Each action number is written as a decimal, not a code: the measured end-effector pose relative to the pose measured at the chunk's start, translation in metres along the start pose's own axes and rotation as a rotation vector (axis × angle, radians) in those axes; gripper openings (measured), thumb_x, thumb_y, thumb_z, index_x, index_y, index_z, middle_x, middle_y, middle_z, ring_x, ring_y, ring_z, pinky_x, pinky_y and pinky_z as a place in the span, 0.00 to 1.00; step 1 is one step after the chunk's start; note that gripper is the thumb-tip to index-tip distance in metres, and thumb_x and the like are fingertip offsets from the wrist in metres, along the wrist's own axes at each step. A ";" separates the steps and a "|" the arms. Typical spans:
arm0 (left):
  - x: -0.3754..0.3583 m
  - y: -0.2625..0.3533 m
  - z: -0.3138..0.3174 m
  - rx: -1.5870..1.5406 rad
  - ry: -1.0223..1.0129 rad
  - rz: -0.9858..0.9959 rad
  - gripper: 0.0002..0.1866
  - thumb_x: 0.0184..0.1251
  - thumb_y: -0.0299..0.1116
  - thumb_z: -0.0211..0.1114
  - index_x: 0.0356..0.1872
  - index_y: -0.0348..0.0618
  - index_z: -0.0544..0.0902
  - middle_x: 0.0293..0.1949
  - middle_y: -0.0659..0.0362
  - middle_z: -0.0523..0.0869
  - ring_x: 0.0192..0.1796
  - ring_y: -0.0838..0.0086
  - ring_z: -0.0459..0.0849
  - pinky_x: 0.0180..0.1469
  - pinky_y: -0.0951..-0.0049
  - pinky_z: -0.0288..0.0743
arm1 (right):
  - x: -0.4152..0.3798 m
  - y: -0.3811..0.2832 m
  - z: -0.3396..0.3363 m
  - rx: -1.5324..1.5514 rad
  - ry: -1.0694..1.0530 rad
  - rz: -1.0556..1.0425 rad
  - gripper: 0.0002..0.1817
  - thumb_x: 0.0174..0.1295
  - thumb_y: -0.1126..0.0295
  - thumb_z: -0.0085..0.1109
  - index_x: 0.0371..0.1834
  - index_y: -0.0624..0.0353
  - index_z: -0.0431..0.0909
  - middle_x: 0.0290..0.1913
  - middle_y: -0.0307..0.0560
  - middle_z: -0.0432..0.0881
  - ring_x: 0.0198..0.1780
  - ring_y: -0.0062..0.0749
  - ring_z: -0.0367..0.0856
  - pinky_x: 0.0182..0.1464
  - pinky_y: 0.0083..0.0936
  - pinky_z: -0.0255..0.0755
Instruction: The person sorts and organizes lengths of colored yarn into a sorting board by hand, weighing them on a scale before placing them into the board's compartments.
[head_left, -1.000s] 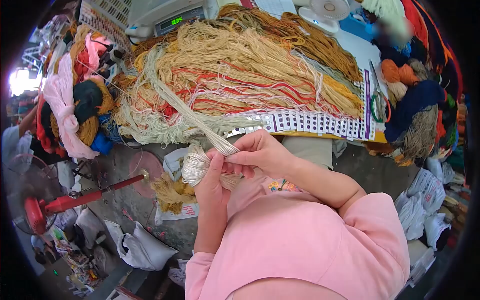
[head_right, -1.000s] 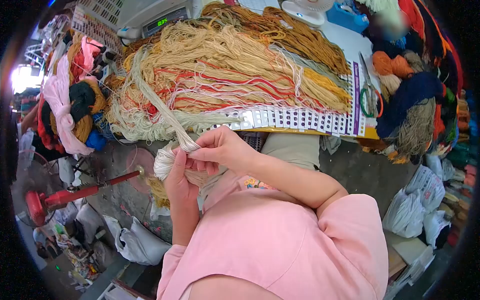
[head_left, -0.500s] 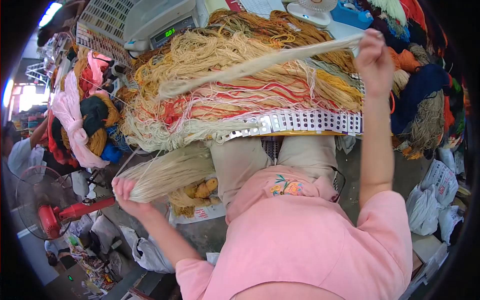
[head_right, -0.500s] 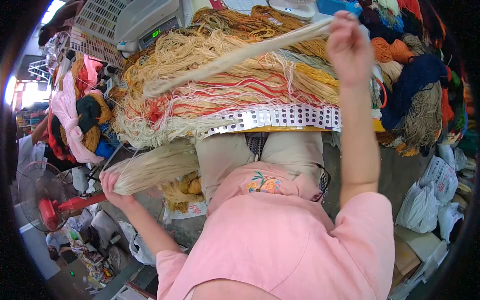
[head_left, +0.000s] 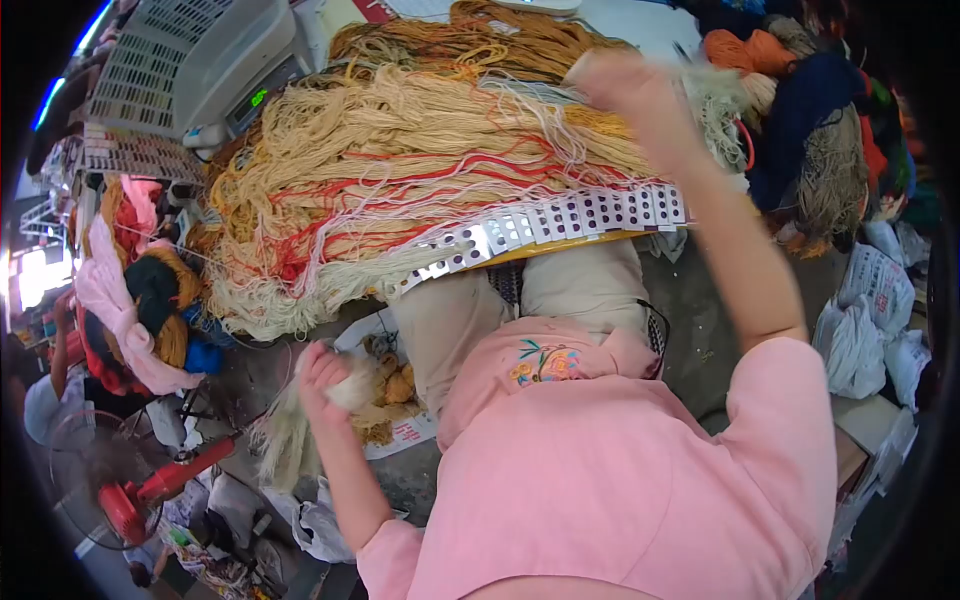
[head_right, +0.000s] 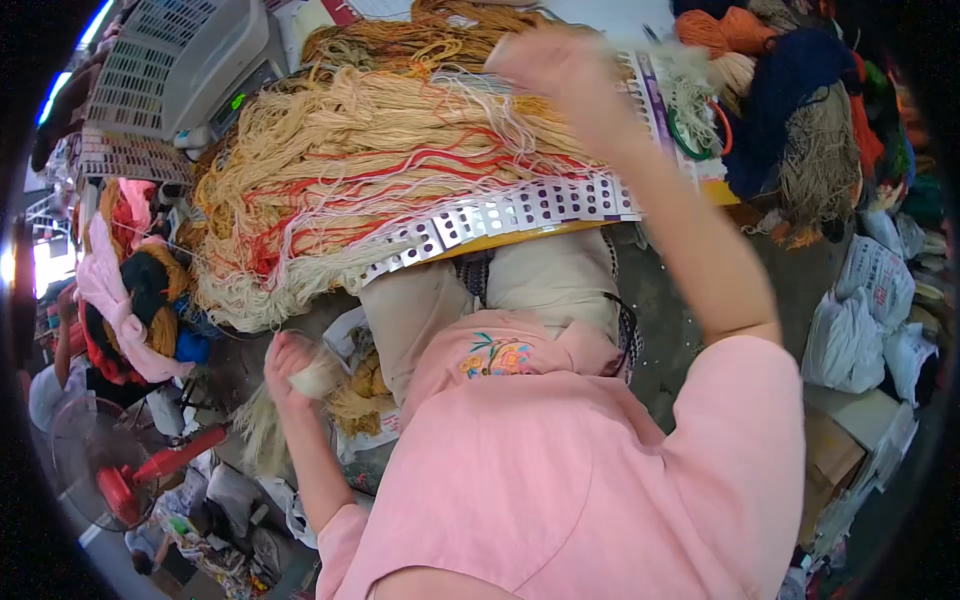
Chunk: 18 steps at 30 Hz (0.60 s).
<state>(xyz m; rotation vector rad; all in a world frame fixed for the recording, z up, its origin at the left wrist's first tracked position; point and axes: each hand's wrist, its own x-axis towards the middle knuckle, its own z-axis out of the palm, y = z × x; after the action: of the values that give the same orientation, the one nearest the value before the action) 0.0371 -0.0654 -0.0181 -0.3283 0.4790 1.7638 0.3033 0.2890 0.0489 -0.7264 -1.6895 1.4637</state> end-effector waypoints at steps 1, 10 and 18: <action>0.016 -0.020 0.022 0.100 0.076 0.013 0.06 0.57 0.27 0.47 0.24 0.37 0.70 0.13 0.67 0.67 0.15 0.86 0.64 0.16 0.85 0.60 | -0.014 0.022 0.023 -0.004 -0.084 0.141 0.07 0.45 0.74 0.54 0.29 0.62 0.76 0.27 0.37 0.76 0.30 0.17 0.71 0.32 0.15 0.65; 0.116 -0.135 0.073 1.171 0.379 -0.163 0.12 0.51 0.35 0.56 0.32 0.36 0.76 0.27 0.58 0.79 0.22 0.80 0.73 0.24 0.82 0.65 | -0.099 0.096 0.093 -0.469 0.057 -0.051 0.03 0.41 0.75 0.53 0.19 0.63 0.72 0.21 0.45 0.70 0.23 0.33 0.70 0.24 0.24 0.62; 0.122 -0.142 0.076 1.495 0.353 -0.111 0.11 0.51 0.36 0.55 0.25 0.37 0.77 0.17 0.61 0.76 0.18 0.83 0.72 0.23 0.82 0.63 | -0.103 0.095 0.092 -0.575 -0.001 -0.134 0.08 0.36 0.77 0.53 0.24 0.63 0.70 0.25 0.47 0.69 0.27 0.37 0.69 0.26 0.26 0.62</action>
<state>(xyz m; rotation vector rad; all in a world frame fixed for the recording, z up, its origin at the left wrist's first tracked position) 0.1477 0.1034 -0.0285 0.4092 1.7921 0.8440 0.2753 0.1713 -0.0673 -0.8861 -2.1406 0.8823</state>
